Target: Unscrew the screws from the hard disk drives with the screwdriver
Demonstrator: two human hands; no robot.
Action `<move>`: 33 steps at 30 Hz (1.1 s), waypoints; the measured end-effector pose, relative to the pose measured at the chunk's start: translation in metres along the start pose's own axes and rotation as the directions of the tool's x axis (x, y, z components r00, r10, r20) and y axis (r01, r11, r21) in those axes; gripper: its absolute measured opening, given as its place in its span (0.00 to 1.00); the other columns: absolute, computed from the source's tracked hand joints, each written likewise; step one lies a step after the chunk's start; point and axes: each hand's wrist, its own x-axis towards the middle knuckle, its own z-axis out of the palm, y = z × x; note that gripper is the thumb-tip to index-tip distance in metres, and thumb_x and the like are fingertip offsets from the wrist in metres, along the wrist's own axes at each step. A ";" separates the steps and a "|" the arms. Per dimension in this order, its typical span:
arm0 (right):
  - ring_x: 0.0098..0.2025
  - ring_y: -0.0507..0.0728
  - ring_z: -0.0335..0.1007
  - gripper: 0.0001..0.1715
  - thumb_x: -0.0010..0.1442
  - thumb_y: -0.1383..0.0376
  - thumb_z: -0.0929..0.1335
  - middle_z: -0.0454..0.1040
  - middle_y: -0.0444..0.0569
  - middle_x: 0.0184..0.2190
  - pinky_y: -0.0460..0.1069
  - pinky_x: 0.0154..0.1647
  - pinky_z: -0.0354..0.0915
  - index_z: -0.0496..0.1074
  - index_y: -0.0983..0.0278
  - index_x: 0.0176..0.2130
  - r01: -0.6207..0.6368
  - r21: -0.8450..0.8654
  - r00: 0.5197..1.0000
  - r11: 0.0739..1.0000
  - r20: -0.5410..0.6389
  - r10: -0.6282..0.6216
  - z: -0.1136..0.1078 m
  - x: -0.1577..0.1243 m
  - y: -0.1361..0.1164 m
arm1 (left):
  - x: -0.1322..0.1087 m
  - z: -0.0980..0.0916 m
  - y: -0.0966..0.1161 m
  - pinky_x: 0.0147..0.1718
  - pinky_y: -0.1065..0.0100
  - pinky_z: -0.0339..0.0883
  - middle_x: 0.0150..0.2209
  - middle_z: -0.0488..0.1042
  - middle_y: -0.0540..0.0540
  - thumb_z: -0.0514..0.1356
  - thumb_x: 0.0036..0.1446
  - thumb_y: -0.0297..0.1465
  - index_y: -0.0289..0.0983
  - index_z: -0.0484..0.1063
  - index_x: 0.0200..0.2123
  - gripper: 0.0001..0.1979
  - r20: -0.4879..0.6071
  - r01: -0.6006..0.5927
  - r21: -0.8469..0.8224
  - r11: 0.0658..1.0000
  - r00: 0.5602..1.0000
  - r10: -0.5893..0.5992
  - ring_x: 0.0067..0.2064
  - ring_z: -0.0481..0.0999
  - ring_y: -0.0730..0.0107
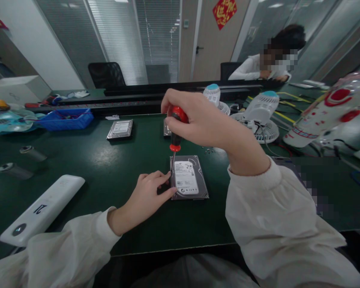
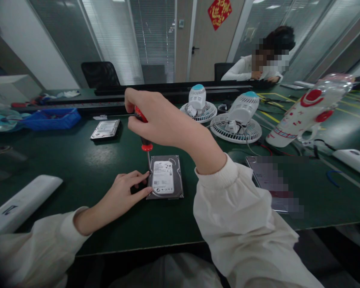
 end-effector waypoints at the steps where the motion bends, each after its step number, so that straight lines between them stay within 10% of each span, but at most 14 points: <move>1: 0.42 0.55 0.68 0.06 0.68 0.68 0.66 0.78 0.50 0.45 0.53 0.46 0.65 0.69 0.62 0.46 0.005 0.005 1.000 1.000 0.005 -0.005 -0.001 0.000 0.000 | 0.000 0.000 0.000 0.51 0.53 0.72 0.47 0.83 0.44 0.65 0.73 0.42 0.39 0.81 0.63 0.21 0.001 0.000 0.000 1.000 1.000 0.000 0.47 0.83 0.55; 9: 0.45 0.57 0.67 0.18 0.73 0.50 0.69 0.72 0.52 0.48 0.54 0.49 0.66 0.69 0.62 0.42 -0.014 -0.083 1.000 0.996 -0.025 0.012 0.001 0.000 -0.002 | 0.002 -0.002 0.002 0.53 0.49 0.71 0.47 0.83 0.43 0.65 0.73 0.41 0.38 0.81 0.62 0.21 0.024 0.014 -0.013 1.000 1.000 -0.014 0.46 0.83 0.54; 13: 0.48 0.58 0.70 0.07 0.67 0.63 0.71 0.74 0.52 0.49 0.53 0.53 0.68 0.69 0.61 0.43 0.008 -0.078 0.999 0.997 -0.036 -0.011 -0.002 0.002 -0.003 | 0.001 0.000 0.001 0.52 0.50 0.72 0.47 0.84 0.44 0.65 0.73 0.41 0.39 0.81 0.61 0.20 0.005 0.009 -0.003 1.000 1.000 -0.009 0.47 0.83 0.55; 19: 0.49 0.58 0.72 0.19 0.60 0.71 0.69 0.78 0.53 0.54 0.54 0.52 0.70 0.70 0.62 0.51 0.060 0.016 0.998 0.998 -0.020 -0.060 -0.003 -0.001 -0.005 | 0.000 0.001 -0.001 0.52 0.49 0.72 0.47 0.83 0.45 0.65 0.73 0.41 0.40 0.80 0.63 0.21 0.002 0.009 -0.001 1.000 1.000 -0.009 0.47 0.83 0.54; 27: 0.46 0.58 0.76 0.16 0.71 0.55 0.72 0.83 0.51 0.45 0.54 0.50 0.71 0.79 0.65 0.49 0.078 0.057 0.992 0.995 -0.101 -0.071 -0.001 0.002 -0.001 | 0.001 -0.001 0.002 0.53 0.48 0.71 0.47 0.84 0.43 0.67 0.72 0.40 0.39 0.81 0.61 0.20 0.006 0.019 0.005 1.000 1.000 -0.019 0.47 0.83 0.54; 33: 0.40 0.54 0.75 0.11 0.65 0.70 0.68 0.83 0.49 0.39 0.50 0.43 0.69 0.81 0.67 0.44 0.058 0.157 0.998 0.986 -0.030 -0.054 -0.005 0.000 -0.005 | 0.001 -0.001 0.001 0.50 0.52 0.73 0.46 0.83 0.44 0.66 0.73 0.40 0.38 0.81 0.61 0.20 0.000 0.000 -0.015 1.000 1.000 0.000 0.45 0.82 0.56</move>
